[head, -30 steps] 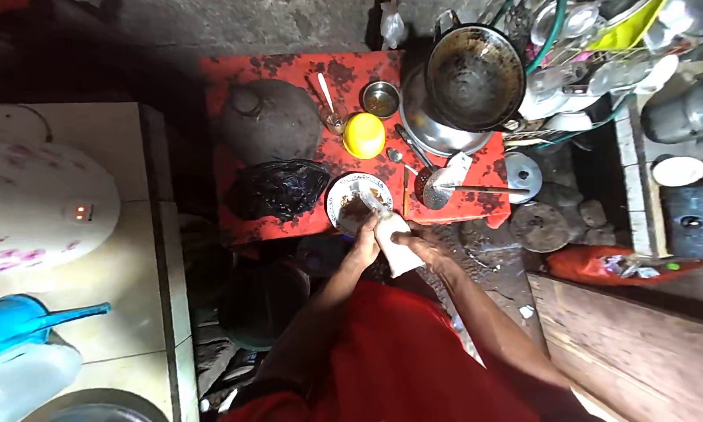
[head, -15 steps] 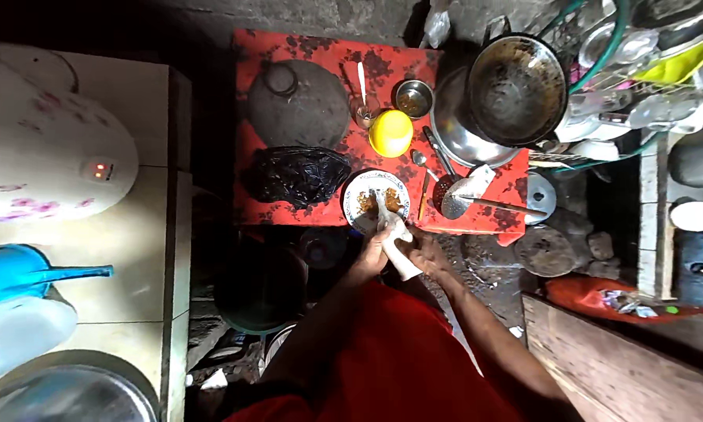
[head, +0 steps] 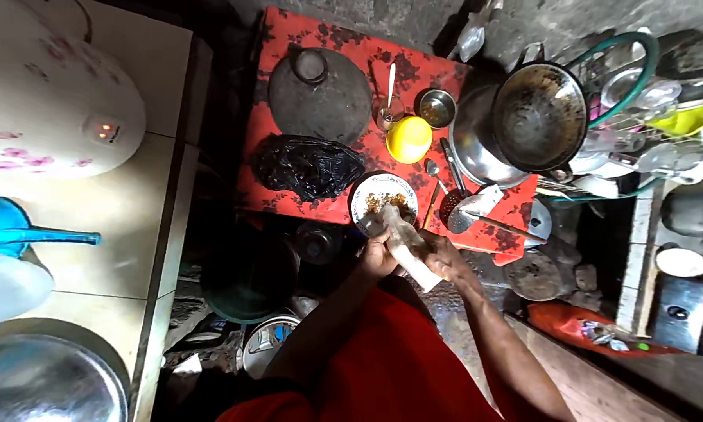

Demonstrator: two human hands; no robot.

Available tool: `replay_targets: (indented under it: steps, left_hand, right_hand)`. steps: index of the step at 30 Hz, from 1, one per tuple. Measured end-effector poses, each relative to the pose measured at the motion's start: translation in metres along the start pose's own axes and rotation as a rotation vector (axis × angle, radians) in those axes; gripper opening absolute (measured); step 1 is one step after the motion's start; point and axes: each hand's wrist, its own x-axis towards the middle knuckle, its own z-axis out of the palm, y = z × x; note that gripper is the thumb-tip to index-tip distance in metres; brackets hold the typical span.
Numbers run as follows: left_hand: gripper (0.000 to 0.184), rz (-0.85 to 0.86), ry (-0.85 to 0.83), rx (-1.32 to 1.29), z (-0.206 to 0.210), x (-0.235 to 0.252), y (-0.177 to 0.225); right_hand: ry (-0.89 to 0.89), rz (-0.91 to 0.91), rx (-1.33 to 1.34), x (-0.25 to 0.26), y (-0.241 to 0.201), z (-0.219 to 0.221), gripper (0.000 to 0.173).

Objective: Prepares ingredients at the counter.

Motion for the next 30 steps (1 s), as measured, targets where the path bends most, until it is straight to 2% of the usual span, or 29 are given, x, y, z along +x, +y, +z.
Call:
replay_targets:
  steps: [6, 20, 30]
  left_hand:
    - [0.036, -0.018, 0.107, 0.089, 0.007, 0.002, 0.002]
    - [0.046, -0.080, 0.178, 0.188, 0.025, 0.011, -0.001]
    - [0.044, -0.106, 0.188, 0.219, 0.028, 0.015, -0.006]
  right_hand:
    - [-0.029, 0.004, 0.051, -0.006, 0.010, 0.001, 0.036]
    - [0.012, -0.018, 0.229, -0.025, 0.029, 0.006, 0.036]
    - [0.021, -0.019, 0.260, -0.027, 0.040, 0.010, 0.041]
